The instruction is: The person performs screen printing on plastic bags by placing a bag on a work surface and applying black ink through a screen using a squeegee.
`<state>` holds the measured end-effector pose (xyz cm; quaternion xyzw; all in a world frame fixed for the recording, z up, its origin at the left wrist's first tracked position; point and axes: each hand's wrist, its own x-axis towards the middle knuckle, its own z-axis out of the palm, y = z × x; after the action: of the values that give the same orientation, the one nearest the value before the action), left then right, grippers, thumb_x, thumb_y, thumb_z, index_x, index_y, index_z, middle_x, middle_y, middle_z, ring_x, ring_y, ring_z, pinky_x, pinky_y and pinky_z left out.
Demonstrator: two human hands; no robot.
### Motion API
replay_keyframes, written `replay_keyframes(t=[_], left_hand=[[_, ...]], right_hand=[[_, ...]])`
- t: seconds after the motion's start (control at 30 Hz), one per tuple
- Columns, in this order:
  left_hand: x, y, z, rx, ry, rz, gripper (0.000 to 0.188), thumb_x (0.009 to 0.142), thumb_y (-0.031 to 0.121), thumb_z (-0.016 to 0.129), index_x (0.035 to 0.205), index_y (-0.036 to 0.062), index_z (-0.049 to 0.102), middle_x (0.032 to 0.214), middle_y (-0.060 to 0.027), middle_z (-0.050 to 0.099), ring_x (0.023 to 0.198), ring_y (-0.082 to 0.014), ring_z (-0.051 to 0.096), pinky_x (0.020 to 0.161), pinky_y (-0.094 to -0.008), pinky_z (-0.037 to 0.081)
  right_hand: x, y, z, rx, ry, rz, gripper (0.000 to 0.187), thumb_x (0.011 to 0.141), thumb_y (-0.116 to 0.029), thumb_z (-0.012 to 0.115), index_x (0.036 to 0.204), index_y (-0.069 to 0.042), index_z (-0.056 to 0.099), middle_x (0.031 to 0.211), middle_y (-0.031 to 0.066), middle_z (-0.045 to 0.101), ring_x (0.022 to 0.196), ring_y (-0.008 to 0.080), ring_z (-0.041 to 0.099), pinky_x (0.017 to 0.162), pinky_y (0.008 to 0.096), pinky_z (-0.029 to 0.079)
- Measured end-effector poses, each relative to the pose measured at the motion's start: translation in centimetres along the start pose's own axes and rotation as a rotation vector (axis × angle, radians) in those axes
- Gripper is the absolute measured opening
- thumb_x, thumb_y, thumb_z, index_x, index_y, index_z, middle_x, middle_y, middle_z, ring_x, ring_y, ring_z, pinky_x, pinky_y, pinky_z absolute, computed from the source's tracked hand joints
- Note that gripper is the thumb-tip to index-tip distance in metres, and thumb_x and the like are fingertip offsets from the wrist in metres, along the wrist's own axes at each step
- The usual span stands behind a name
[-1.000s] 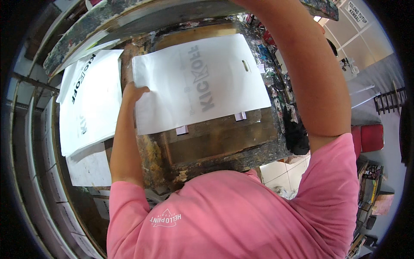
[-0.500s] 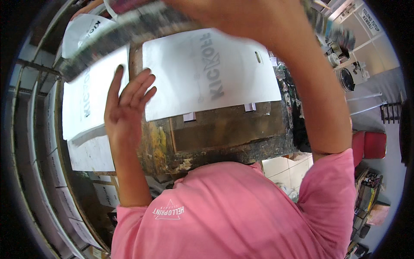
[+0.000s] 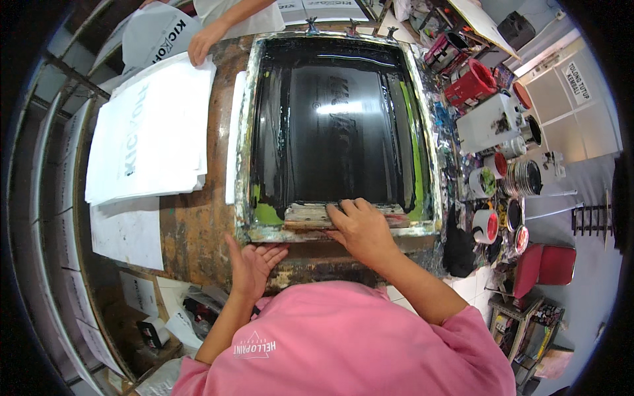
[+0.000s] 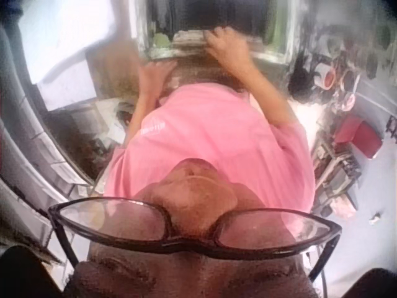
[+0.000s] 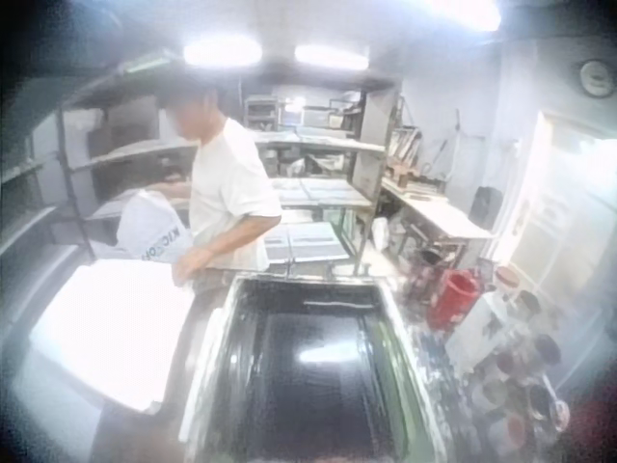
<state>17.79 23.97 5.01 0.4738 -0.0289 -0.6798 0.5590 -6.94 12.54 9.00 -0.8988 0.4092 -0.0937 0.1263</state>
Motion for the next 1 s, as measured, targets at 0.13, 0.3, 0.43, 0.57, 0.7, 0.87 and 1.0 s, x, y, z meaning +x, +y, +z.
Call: replay_keyframes(t=[0.13,0.3,0.43,0.57,0.7,0.87,1.0], left_hand=[[-0.2,-1.7,-2.4,0.076,-0.037,0.062,0.101,0.091,0.085,0.025,0.127,-0.0096,0.035,0.129,-0.031,0.053,0.125,-0.0419,0.056,0.112,-0.0535,0.043],[0.0,-2.8,-4.4,0.07,-0.152,0.118,0.103,0.087,0.086,0.031,0.126,-0.0092,0.036,0.13,-0.0295,0.053,0.126,-0.0412,0.056,0.114,-0.0558,0.041],[0.1,-2.5,-4.2,0.081,-0.187,0.109,0.115,0.08,0.09,0.04,0.144,-0.0057,0.031,0.14,-0.0276,0.05,0.134,-0.0407,0.05,0.117,-0.0583,0.037],[-0.1,-2.6,-4.5,0.015,-0.223,0.164,0.113,0.081,0.087,0.045,0.146,-0.0053,0.037,0.143,-0.0263,0.051,0.136,-0.0398,0.049,0.116,-0.0586,0.037],[0.2,-3.6,-6.4,-0.156,-0.348,0.189,0.103,0.085,0.085,0.041,0.136,-0.0037,0.054,0.138,-0.0268,0.058,0.134,-0.0409,0.052,0.116,-0.0589,0.036],[0.9,-4.1,-7.2,-0.149,-0.448,0.217,0.098,0.09,0.082,0.035,0.136,-0.0022,0.057,0.139,-0.0272,0.057,0.135,-0.0419,0.05,0.118,-0.0615,0.031],[1.1,-3.0,-5.6,-0.08,-0.513,0.254,0.099,0.093,0.08,0.03,0.145,-0.0022,0.049,0.143,-0.0273,0.054,0.137,-0.041,0.048,0.119,-0.0599,0.031]], right_hand=[[6.3,3.9,0.5,-0.06,0.116,-0.056,0.05,0.075,-0.028,0.081,0.117,-0.009,0.064,0.096,0.0083,0.059,0.094,0.03,0.06,0.076,0.0418,0.054],[17.5,11.0,1.3,-0.163,0.203,-0.084,0.038,0.082,-0.031,0.077,0.112,-0.012,0.064,0.099,0.0099,0.061,0.096,0.0324,0.063,0.075,0.0451,0.055],[26.3,17.2,0.2,-0.237,0.246,-0.07,0.033,0.089,-0.04,0.07,0.108,-0.013,0.067,0.099,0.01,0.064,0.096,0.0332,0.065,0.077,0.0477,0.055],[31.7,20.0,-4.0,-0.208,0.051,-0.128,0.041,0.095,-0.05,0.06,0.109,-0.012,0.068,0.099,0.0138,0.07,0.096,0.0357,0.068,0.081,0.0501,0.054],[32.9,21.4,-3.4,-0.242,0.196,-0.179,0.043,0.095,-0.052,0.058,0.116,-0.016,0.07,0.101,0.0131,0.072,0.097,0.0349,0.069,0.082,0.0488,0.055],[27.3,18.3,-1.4,-0.269,0.272,-0.141,0.036,0.093,-0.048,0.063,0.102,-0.013,0.066,0.092,0.0119,0.069,0.088,0.0343,0.07,0.074,0.0486,0.056],[17.9,11.8,-1.4,-0.238,0.158,-0.105,0.038,0.093,-0.044,0.065,0.109,-0.01,0.061,0.093,0.0131,0.068,0.087,0.0342,0.069,0.074,0.0483,0.056]])
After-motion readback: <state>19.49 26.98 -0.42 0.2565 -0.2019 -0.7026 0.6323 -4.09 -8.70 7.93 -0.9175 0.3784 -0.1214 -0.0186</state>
